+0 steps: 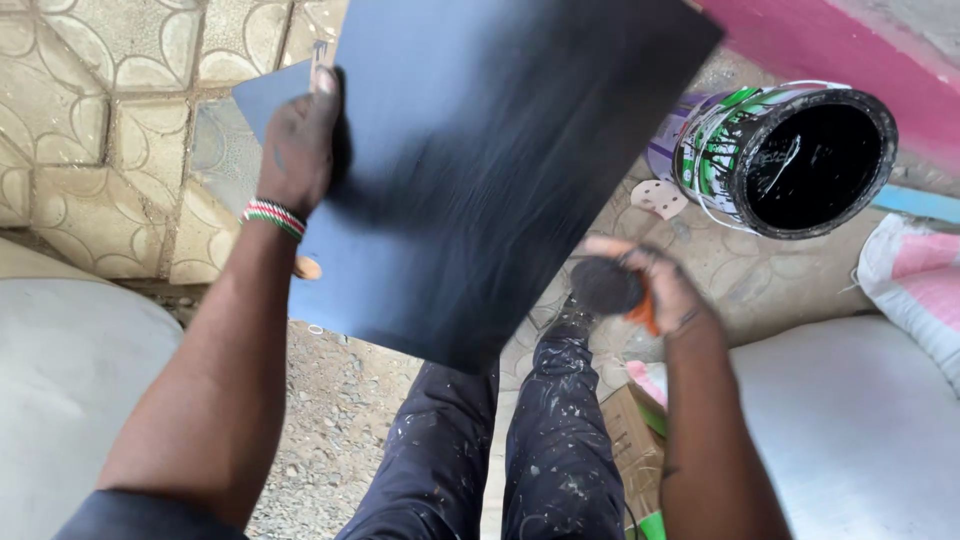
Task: The person paints a rectangular wooden board black using a brush. They repeatedly dip the brush into a paint bucket and apply the paint to the board's surface, holding the board with one hand while painting with the other.
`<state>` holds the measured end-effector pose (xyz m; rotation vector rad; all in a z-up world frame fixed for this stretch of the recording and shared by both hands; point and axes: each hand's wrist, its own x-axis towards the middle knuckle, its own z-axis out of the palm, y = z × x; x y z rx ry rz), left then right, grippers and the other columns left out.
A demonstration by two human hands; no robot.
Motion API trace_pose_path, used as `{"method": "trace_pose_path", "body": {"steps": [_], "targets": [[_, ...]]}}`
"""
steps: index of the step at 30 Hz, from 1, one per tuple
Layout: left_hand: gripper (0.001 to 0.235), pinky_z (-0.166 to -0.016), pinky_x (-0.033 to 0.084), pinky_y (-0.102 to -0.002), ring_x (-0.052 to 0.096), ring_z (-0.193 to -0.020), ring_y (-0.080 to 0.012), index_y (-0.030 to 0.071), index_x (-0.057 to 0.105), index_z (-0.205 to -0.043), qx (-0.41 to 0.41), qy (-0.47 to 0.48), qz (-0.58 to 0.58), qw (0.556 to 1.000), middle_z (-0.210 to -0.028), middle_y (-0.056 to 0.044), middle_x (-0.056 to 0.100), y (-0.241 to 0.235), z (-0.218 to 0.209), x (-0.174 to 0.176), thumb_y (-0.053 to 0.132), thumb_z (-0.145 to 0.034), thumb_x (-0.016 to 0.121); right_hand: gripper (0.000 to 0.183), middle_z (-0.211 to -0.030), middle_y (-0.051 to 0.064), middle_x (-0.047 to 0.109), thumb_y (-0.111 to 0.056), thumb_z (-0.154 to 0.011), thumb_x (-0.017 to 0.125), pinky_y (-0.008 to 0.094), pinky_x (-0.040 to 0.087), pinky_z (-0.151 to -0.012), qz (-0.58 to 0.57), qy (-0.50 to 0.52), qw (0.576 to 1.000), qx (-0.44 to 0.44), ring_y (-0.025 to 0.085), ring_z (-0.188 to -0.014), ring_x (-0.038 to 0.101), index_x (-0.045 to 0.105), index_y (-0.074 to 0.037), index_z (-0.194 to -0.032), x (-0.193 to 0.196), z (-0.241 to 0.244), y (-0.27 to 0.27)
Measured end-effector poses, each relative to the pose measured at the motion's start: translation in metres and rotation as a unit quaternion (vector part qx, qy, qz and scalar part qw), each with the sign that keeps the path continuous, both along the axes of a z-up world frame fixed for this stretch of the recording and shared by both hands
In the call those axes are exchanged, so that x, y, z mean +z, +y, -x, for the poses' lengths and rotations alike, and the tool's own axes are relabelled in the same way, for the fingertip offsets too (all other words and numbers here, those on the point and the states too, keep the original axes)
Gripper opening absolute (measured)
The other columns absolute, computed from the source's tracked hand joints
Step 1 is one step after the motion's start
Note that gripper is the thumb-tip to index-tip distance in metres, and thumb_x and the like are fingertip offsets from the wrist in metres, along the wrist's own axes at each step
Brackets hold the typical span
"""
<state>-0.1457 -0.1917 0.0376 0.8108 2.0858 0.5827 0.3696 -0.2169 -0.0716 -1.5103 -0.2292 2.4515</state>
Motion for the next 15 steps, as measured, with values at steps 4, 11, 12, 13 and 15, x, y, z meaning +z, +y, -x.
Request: {"method": "trace_pose_path", "body": {"steps": [4, 11, 12, 13, 15], "targets": [[0.064, -0.077, 0.027, -0.042, 0.029, -0.083, -0.0141, 0.028, 0.023, -0.087, 0.158, 0.019, -0.017, 0.987, -0.085, 0.009, 0.027, -0.068, -0.018, -0.032, 0.079, -0.120, 0.044, 0.079, -0.138, 0.033, 0.083, -0.026, -0.091, 0.068, 0.050, 0.071, -0.097, -0.096, 0.005, 0.984, 0.148, 0.044, -0.119, 0.084, 0.071, 0.004, -0.164, 0.042, 0.020, 0.108], [0.110, -0.134, 0.051, -0.034, 0.070, -0.148, -0.0165, 0.000, 0.069, -0.165, 0.557, -0.065, -0.070, 0.825, -0.165, -0.005, 0.077, -0.109, -0.097, -0.058, 0.080, -0.091, 0.059, 0.060, -0.157, 0.013, 0.086, -0.033, -0.103, 0.070, 0.035, 0.076, -0.098, -0.269, -0.012, 0.963, -0.027, 0.022, -0.122, 0.088, 0.082, 0.000, -0.152, 0.114, 0.024, 0.154], [0.114, -0.129, 0.051, -0.036, 0.067, -0.138, -0.0182, -0.001, 0.069, -0.165, 0.629, -0.065, -0.049, 0.773, -0.155, -0.003, 0.074, -0.106, -0.107, -0.058, 0.082, -0.088, 0.058, 0.053, -0.141, 0.010, 0.084, -0.042, -0.101, 0.080, 0.035, 0.064, -0.080, -0.225, 0.054, 0.968, -0.094, 0.023, -0.105, 0.080, 0.083, -0.005, -0.139, 0.109, 0.003, 0.150], [0.117, -0.124, 0.051, -0.037, 0.063, -0.128, -0.0199, -0.001, 0.069, -0.164, 0.697, -0.063, -0.028, 0.713, -0.146, -0.001, 0.071, -0.104, -0.115, -0.056, 0.084, -0.085, 0.058, 0.049, -0.124, 0.008, 0.083, -0.050, -0.098, 0.091, 0.034, 0.053, -0.063, -0.176, 0.122, 0.964, -0.160, 0.024, -0.087, 0.072, 0.085, -0.010, -0.126, 0.103, -0.016, 0.145], [0.116, -0.133, 0.045, -0.040, 0.061, -0.146, -0.0212, 0.003, 0.064, -0.170, 0.729, -0.073, -0.058, 0.678, -0.163, -0.003, 0.067, -0.106, -0.127, -0.065, 0.083, -0.086, 0.057, 0.042, -0.108, 0.008, 0.082, -0.048, -0.101, 0.081, 0.035, 0.053, -0.057, -0.142, 0.056, 0.964, -0.217, 0.024, -0.073, 0.068, 0.085, -0.008, -0.114, 0.106, -0.028, 0.126]]}}
